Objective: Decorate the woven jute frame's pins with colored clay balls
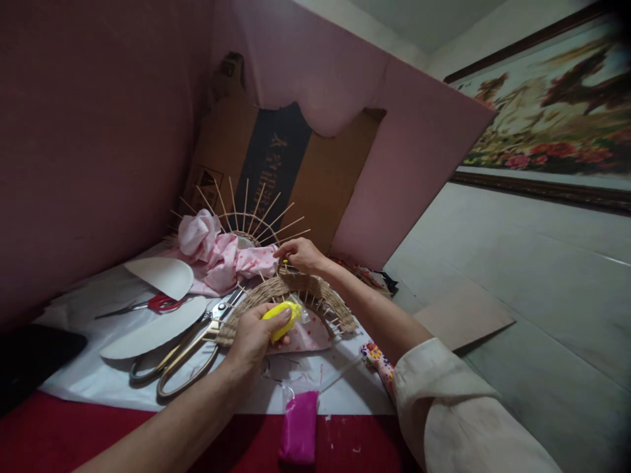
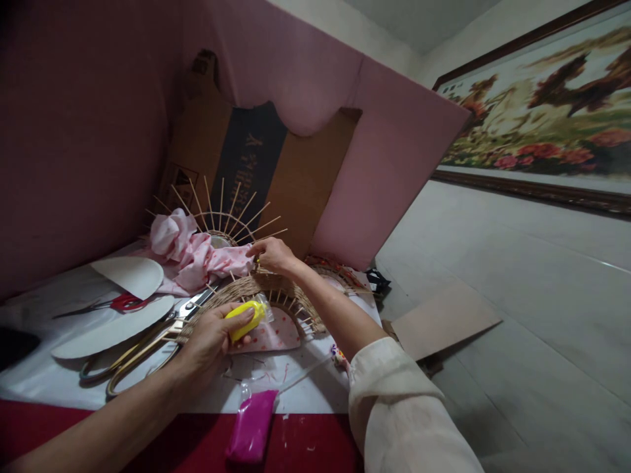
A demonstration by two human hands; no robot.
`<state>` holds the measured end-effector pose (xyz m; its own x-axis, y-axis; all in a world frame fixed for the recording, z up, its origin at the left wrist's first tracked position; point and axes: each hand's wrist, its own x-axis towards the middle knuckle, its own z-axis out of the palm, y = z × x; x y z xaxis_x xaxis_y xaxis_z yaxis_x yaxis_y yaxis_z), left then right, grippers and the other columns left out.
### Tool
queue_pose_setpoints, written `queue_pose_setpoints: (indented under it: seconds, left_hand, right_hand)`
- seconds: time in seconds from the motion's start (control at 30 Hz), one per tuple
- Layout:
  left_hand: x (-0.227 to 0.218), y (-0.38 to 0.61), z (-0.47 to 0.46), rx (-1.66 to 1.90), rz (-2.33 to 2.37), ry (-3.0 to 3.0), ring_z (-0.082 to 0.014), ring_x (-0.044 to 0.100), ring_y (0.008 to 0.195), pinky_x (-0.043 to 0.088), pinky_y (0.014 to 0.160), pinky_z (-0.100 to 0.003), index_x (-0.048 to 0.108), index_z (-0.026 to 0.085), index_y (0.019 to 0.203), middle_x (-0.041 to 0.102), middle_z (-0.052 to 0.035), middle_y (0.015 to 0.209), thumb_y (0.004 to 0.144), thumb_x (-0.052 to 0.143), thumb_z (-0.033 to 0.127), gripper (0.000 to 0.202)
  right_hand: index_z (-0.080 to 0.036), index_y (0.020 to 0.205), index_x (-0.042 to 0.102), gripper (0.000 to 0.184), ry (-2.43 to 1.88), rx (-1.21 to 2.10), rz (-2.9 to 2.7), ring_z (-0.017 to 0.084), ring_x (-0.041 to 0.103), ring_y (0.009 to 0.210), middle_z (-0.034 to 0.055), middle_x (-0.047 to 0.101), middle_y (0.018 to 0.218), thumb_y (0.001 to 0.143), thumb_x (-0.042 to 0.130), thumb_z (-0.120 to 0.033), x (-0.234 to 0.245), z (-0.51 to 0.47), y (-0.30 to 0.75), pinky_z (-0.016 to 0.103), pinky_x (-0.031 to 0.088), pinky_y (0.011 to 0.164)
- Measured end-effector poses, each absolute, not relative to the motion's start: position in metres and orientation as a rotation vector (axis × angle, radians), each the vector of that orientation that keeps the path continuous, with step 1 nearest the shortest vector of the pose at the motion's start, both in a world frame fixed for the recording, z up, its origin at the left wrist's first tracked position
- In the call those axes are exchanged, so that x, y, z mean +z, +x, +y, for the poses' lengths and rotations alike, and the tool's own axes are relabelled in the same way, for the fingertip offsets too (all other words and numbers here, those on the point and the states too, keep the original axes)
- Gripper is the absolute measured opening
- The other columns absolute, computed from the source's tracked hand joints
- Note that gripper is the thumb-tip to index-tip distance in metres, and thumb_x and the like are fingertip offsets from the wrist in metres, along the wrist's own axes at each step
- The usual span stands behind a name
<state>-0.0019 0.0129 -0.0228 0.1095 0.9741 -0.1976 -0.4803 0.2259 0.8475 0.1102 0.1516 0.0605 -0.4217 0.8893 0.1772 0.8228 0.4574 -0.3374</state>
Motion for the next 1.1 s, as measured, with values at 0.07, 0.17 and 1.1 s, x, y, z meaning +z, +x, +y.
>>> queue_pose_setpoints:
  seconds: [0.07,0.17,1.1]
  left_hand:
    - [-0.022,-0.002,0.013,1.207,0.883,0.706,-0.0076,0.054,0.043,0.042,0.041,-0.018,0.061,0.01,0.079,0.064,-0.0035,0.067,0.061,0.075,0.026,0.028]
    - [-0.02,-0.002,0.013,1.19,0.897,0.685,-0.0076,0.052,0.041,0.044,0.041,-0.019,0.06,0.012,0.08,0.065,-0.0027,0.067,0.063,0.075,0.026,0.027]
    - [-0.009,0.0,0.005,1.252,0.799,0.663,-0.0074,0.055,0.046,0.048,0.044,-0.02,0.061,0.013,0.08,0.065,-0.0018,0.074,0.059,0.081,0.028,0.032]
  right_hand:
    - [-0.026,0.086,0.075,0.033,-1.541,0.291,-2.382,0.02,0.064,0.095,0.0011,0.073,0.097,0.07,0.055,-0.006,0.063,0.151,0.101,0.029,0.046,0.084]
    - [-0.021,0.076,0.075,0.022,-1.657,0.304,-2.354,0.028,0.062,0.1,0.0073,0.073,0.096,0.066,0.062,-0.007,0.067,0.153,0.088,0.04,0.044,0.088]
    - [-0.019,0.082,0.068,0.01,-1.03,0.203,-1.912,0.018,0.061,0.085,0.0046,0.067,0.086,0.083,0.058,-0.018,0.068,0.008,0.143,0.033,0.047,0.078]
